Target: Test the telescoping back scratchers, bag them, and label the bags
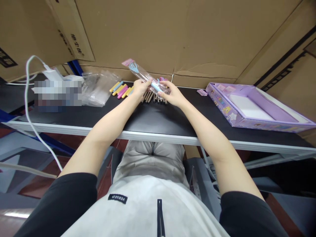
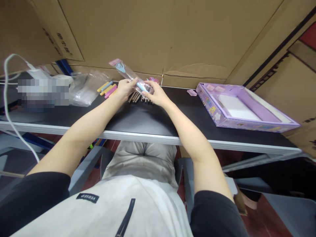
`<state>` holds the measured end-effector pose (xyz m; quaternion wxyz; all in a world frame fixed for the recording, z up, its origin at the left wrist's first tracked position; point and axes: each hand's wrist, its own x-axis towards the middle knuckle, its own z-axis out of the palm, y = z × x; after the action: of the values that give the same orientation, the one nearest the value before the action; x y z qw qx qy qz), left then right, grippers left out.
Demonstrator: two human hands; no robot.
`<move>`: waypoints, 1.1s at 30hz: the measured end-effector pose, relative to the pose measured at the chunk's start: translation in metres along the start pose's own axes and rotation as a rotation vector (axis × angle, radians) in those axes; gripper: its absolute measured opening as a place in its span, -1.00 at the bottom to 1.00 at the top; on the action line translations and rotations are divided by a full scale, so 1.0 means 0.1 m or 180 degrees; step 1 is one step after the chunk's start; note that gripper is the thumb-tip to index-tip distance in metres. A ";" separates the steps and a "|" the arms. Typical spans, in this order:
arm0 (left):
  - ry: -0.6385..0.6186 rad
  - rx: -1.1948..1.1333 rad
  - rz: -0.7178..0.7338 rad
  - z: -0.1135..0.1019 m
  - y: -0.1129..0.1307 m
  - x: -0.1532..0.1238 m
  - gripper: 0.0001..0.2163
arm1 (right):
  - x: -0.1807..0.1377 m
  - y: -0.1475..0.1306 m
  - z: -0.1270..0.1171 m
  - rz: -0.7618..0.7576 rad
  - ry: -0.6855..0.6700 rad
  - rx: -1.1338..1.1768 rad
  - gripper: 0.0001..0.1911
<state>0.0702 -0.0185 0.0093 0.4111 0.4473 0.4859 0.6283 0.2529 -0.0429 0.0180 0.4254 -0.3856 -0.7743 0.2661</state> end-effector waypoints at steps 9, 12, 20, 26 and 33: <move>-0.0198 -0.0302 -0.0292 0.17 0.08 -0.28 -0.81 | 0.04 0.22 -0.02 -0.0493 -0.0287 -0.1709 -0.31; -0.0388 -0.0274 -0.0324 0.17 0.09 -0.31 -0.80 | 0.05 0.24 0.00 -0.0373 -0.0261 -0.1924 -0.37; -0.0762 0.0180 -0.0392 0.13 0.15 -0.31 -0.84 | 0.07 0.01 -0.23 -0.0133 -0.0015 -0.2322 -0.50; -0.0721 0.0430 -0.0401 0.09 0.17 -0.27 -0.87 | -0.17 -0.76 -0.88 0.0463 0.0745 -0.2867 -0.57; -0.0771 0.0586 -0.0324 0.07 0.13 -0.21 -0.87 | -0.83 -0.78 -1.94 0.2094 0.1454 -0.3443 -0.56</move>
<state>0.0813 -0.0395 0.0192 0.4552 0.5305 0.5103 0.5009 0.4204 -0.1387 0.1342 0.2223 -0.8068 -0.5314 -0.1317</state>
